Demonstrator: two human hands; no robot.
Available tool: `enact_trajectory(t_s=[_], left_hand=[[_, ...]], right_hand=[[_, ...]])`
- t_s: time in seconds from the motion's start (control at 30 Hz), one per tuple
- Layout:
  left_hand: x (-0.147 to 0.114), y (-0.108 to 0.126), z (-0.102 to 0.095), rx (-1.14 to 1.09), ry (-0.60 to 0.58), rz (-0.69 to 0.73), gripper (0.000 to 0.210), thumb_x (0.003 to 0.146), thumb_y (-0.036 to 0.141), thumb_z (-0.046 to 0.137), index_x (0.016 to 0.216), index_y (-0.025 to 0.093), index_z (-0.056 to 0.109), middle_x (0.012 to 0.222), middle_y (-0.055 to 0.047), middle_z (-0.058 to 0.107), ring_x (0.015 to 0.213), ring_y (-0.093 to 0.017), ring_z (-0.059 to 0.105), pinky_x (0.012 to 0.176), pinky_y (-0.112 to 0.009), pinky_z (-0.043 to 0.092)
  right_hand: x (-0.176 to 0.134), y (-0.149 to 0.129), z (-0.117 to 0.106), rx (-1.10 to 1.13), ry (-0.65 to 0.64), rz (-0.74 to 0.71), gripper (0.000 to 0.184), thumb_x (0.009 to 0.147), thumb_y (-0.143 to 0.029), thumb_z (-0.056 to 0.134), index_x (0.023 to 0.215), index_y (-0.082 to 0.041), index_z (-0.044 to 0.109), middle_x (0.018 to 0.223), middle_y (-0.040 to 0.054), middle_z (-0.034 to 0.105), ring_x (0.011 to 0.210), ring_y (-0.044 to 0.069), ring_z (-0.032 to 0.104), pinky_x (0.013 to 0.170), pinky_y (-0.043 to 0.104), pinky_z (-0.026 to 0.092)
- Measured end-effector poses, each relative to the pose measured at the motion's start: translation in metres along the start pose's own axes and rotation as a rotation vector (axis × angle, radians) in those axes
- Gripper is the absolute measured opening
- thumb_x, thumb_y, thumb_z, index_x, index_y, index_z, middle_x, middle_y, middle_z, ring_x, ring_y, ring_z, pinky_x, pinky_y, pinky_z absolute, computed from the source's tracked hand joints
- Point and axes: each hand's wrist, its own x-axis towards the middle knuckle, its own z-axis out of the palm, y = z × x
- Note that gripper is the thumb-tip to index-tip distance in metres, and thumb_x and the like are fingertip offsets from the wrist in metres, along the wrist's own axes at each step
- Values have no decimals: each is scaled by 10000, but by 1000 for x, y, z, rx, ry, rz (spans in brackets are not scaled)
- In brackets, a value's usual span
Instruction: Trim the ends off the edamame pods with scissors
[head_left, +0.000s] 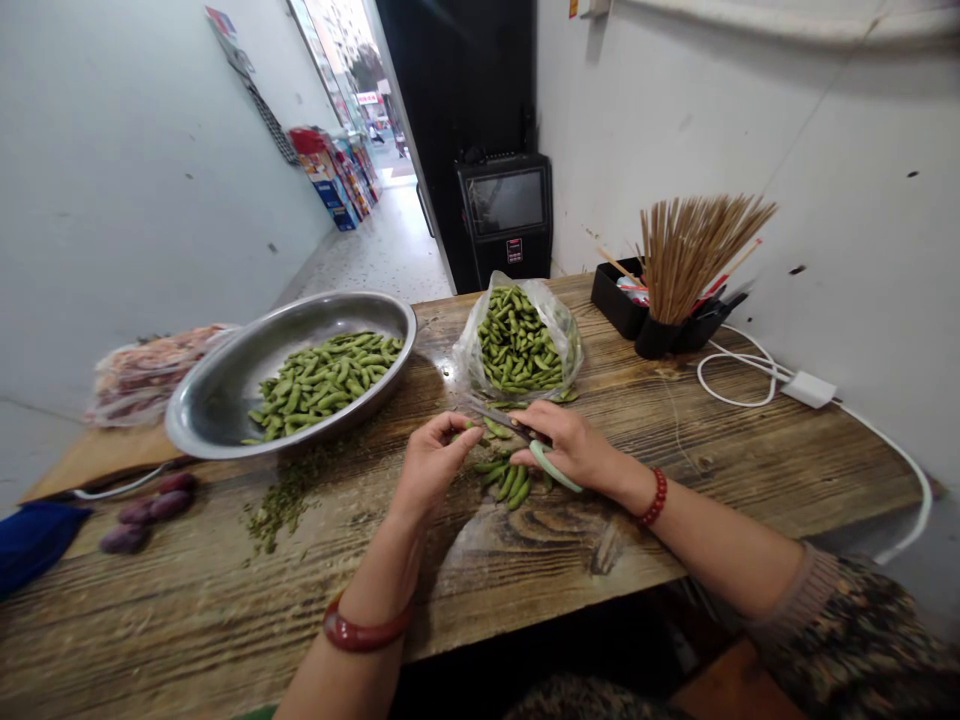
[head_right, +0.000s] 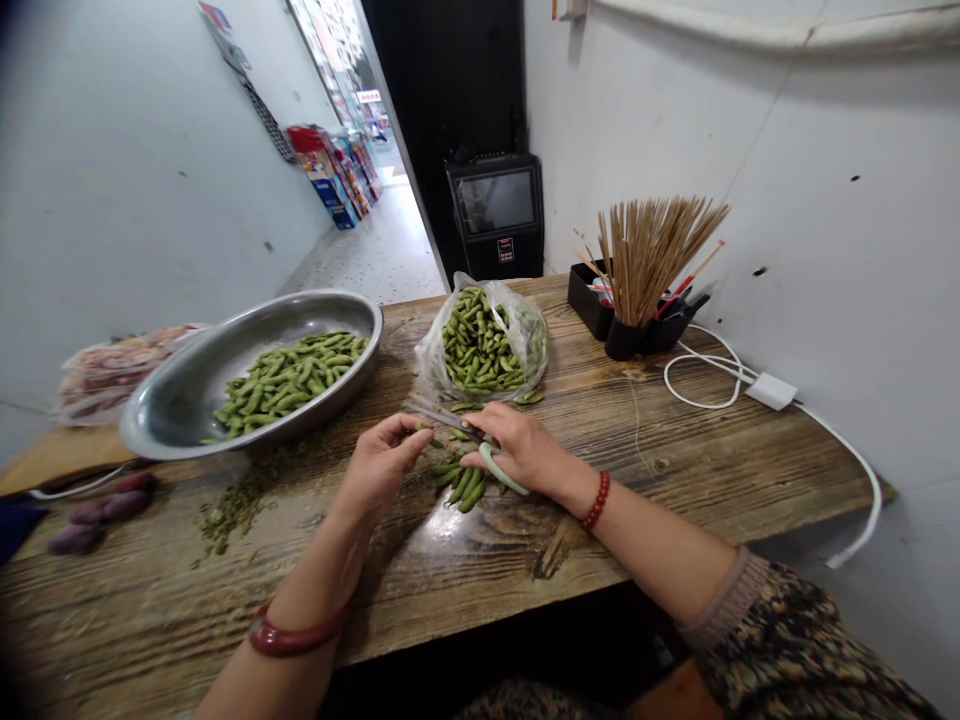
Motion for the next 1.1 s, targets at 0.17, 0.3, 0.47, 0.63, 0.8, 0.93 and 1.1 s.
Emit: enact_trajectory(t_s=[0.17,0.3,0.47,0.63,0.8,0.93,1.1], left_hand=[[-2,5,-1,-240,-43,-121,235,718,313,716,850,143,623,604,37,544,425,-31,346,391,-156,200],[-1,8,-3,-370,-48,-153,254,705,299,734,858,140,608,667,10,595,417,-15,350,366,-129,181],[-2,10,-3,-470,-57,-178,261,673,266,756,842,138,602,655,9,597,416,-11,362,357,-109,199],[-3,11,0,-467,-81,-184,254,668,252,758,828,132,602,647,1,610,410,-9,368,356,-102,207],[-3,9,1,-457,-105,-186,252,673,262,760,814,125,603,637,-3,614,405,-6,372,361,-100,208],[-4,9,1,-454,-114,-176,246,681,270,757,813,125,609,633,0,609,403,-4,371,365,-100,209],[-3,9,0,-454,-137,-171,227,703,274,741,797,122,602,633,4,596,403,-3,365,363,-101,213]], right_hand=[[1,3,-1,15,99,22,472,799,-366,699,1200,-163,556,907,64,573,754,170,541,692,302,477],[2,-3,-2,12,47,8,571,769,-350,729,1266,-173,512,984,80,562,803,179,552,732,320,497],[2,-6,-2,-22,25,-16,595,767,-345,728,1291,-191,493,1021,91,559,893,209,557,795,352,497],[1,-6,-2,-55,7,-7,598,761,-323,736,1292,-188,496,1007,87,554,887,210,556,792,344,493],[2,-6,-2,-57,6,-11,593,758,-309,740,1289,-203,499,990,77,556,869,203,556,773,329,491],[2,-7,-3,-58,-8,-5,566,762,-304,736,1272,-192,517,972,73,558,838,191,556,757,311,489],[1,-7,-4,-49,-15,-20,525,783,-284,715,1262,-182,525,972,73,570,842,186,563,761,295,485]])
